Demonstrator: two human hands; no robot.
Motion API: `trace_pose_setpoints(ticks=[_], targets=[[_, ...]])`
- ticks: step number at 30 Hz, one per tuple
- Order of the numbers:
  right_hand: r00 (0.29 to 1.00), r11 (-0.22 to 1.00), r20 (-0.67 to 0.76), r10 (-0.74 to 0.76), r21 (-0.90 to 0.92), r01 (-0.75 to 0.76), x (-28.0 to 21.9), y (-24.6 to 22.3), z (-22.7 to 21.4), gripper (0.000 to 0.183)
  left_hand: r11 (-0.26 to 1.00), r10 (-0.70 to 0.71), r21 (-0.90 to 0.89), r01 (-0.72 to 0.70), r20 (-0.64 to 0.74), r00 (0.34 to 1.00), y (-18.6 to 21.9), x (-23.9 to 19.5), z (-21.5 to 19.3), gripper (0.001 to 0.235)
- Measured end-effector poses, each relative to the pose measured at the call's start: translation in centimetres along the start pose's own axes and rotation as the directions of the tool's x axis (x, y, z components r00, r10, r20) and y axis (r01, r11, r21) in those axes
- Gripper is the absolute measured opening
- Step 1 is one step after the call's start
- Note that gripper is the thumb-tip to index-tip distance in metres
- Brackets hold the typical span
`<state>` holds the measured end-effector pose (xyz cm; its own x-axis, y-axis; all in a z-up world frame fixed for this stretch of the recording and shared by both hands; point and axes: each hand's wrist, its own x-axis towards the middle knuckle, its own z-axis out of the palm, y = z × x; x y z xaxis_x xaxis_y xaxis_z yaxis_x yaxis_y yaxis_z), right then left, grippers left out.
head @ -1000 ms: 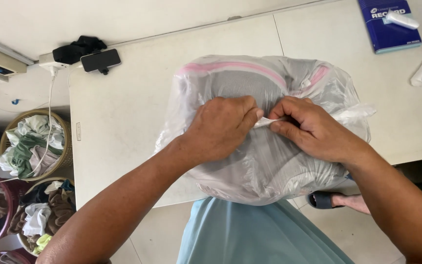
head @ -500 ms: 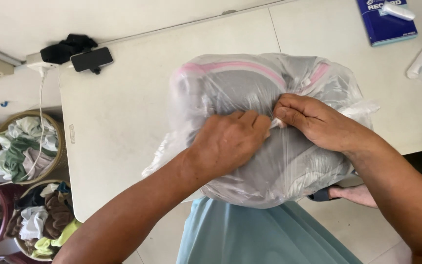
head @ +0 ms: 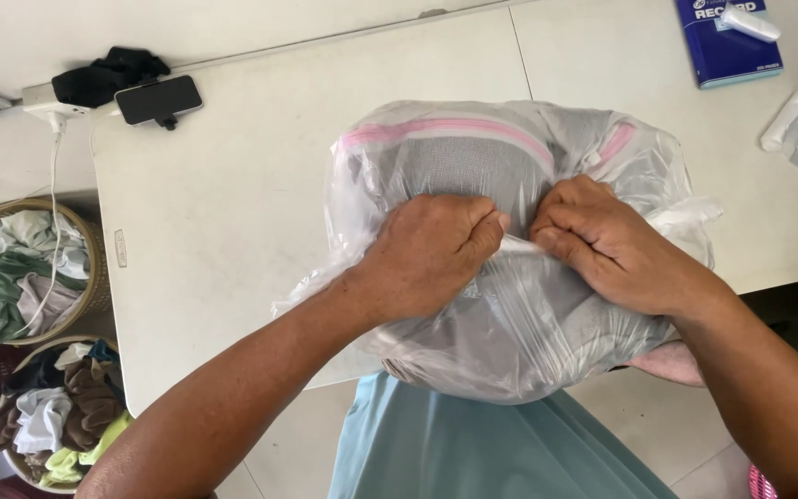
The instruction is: The person secures a large plastic-wrapped bundle on a white table by repeatedly applying clear packing tape. They use a blue tape dispenser to cut and press strips of tape across the top and sides of the bundle, smoothing each strip with their hands to ensure adhesion.
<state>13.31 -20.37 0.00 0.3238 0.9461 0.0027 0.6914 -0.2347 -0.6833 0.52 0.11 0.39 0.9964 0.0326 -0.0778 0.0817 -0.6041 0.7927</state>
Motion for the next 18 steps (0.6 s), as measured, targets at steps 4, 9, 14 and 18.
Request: trace_pose_setpoints(ticks=[4, 9, 14, 18], targets=[[0.999, 0.991, 0.042, 0.004, 0.132, -0.009, -0.2, 1.4, -0.4, 0.039, 0.752, 0.324, 0.638, -0.169, -0.134, 0.937, -2.2, 0.2, 2.2, 0.041], [0.997, 0.981, 0.074, 0.026, 0.190, -0.040, -0.2, 1.5, -0.6, 0.038, 0.655, 0.531, 0.690, -0.309, -0.129, 0.837, 1.0, -0.7, 0.2, 0.012], [0.993, 0.981, 0.117, -0.018, 0.195, -0.005, 0.0, 1.6, -0.9, 0.039, 0.608, 0.619, 0.719, -0.336, -0.166, 0.768, -1.2, -1.0, 3.7, 0.023], [0.995, 0.993, 0.083, 0.060, 0.093, -0.068, 0.2, 0.8, -0.5, 0.038, 0.791, 0.561, 0.468, -0.394, -0.299, 0.772, -2.8, -0.2, 3.8, 0.030]])
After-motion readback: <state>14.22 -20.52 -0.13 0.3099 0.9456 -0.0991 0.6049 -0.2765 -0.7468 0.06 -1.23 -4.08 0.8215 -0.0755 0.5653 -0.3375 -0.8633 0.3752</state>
